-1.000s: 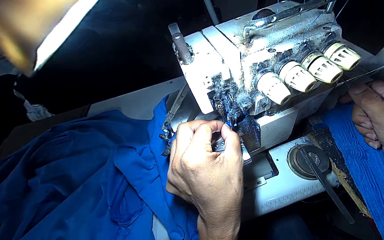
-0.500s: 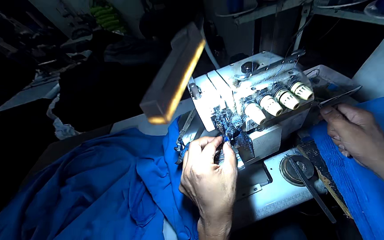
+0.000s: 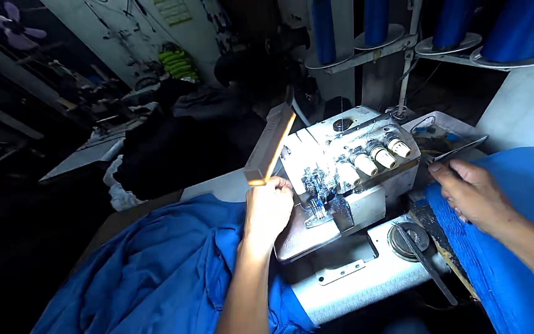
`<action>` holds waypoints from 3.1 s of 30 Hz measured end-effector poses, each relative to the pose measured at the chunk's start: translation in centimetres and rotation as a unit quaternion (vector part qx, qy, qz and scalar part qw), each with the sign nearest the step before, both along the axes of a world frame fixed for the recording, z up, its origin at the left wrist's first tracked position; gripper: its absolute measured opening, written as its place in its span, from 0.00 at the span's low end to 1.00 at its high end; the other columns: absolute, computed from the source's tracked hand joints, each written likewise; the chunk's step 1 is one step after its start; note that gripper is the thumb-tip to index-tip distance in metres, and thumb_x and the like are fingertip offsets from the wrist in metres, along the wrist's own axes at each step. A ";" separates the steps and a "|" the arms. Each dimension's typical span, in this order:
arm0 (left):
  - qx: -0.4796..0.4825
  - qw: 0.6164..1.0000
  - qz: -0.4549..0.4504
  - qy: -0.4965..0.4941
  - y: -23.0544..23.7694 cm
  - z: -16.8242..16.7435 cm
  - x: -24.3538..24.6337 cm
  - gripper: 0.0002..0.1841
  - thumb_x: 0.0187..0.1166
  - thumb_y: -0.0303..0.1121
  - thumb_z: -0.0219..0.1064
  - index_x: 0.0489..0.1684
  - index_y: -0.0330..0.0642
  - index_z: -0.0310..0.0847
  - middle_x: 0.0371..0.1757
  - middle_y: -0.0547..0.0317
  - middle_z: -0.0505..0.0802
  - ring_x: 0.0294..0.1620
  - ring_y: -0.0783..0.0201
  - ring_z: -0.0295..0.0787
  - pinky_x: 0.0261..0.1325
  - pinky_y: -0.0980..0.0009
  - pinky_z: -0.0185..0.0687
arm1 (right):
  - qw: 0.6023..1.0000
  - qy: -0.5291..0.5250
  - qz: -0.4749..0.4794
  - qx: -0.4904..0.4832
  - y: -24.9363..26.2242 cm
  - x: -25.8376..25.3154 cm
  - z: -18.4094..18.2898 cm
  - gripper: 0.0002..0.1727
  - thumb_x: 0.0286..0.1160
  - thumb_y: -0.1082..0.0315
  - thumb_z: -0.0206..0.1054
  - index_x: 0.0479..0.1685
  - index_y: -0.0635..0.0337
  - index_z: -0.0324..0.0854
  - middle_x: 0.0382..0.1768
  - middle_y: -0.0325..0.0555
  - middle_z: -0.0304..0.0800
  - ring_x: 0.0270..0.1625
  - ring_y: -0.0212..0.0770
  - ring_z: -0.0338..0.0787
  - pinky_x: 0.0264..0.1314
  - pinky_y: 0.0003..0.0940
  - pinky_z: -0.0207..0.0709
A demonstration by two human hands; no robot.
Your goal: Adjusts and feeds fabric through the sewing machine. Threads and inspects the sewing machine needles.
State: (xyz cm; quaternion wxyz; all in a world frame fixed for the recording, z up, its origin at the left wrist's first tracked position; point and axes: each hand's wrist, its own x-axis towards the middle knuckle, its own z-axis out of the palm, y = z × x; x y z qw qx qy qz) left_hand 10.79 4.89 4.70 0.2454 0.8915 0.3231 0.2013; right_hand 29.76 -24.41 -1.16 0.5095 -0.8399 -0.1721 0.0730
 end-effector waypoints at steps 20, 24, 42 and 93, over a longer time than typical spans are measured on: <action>-0.479 0.864 -0.133 0.077 0.3 2.6 0.7 0.14 0.86 0.21 0.52 0.26 0.37 0.75 0.13 0.61 0.79 0.07 0.76 0.68 0.09 0.84 0.62 | 1.000 -0.009 0.001 -0.011 0.0 0.2 -0.1 0.26 0.87 0.38 0.55 0.41 0.51 0.80 0.15 0.41 0.68 0.11 0.39 0.68 0.12 0.38 0.66; -0.498 0.849 -0.151 0.086 0.6 2.4 0.8 0.14 0.87 0.22 0.50 0.27 0.38 0.74 0.14 0.61 0.80 0.08 0.76 0.70 0.11 0.84 0.64 | 1.000 -0.011 0.000 -0.014 -0.1 0.1 -0.1 0.25 0.87 0.38 0.56 0.42 0.51 0.81 0.16 0.41 0.69 0.12 0.39 0.68 0.13 0.37 0.65; -0.464 0.875 -0.135 0.045 -0.8 2.2 0.7 0.14 0.87 0.21 0.52 0.27 0.36 0.75 0.11 0.61 0.77 0.05 0.76 0.66 0.08 0.84 0.60 | 1.000 -0.015 0.004 -0.021 -0.1 0.3 -0.1 0.27 0.87 0.35 0.54 0.44 0.51 0.81 0.14 0.43 0.68 0.10 0.41 0.69 0.12 0.39 0.66; 0.088 0.993 -0.022 0.070 -4.9 0.8 -4.4 0.08 0.78 0.30 0.69 0.34 0.33 0.89 0.28 0.46 0.88 0.33 0.51 0.86 0.42 0.56 0.78 | 1.000 -0.009 0.003 -0.019 -0.1 -0.1 0.0 0.26 0.87 0.37 0.54 0.44 0.50 0.82 0.15 0.43 0.70 0.10 0.41 0.70 0.11 0.40 0.68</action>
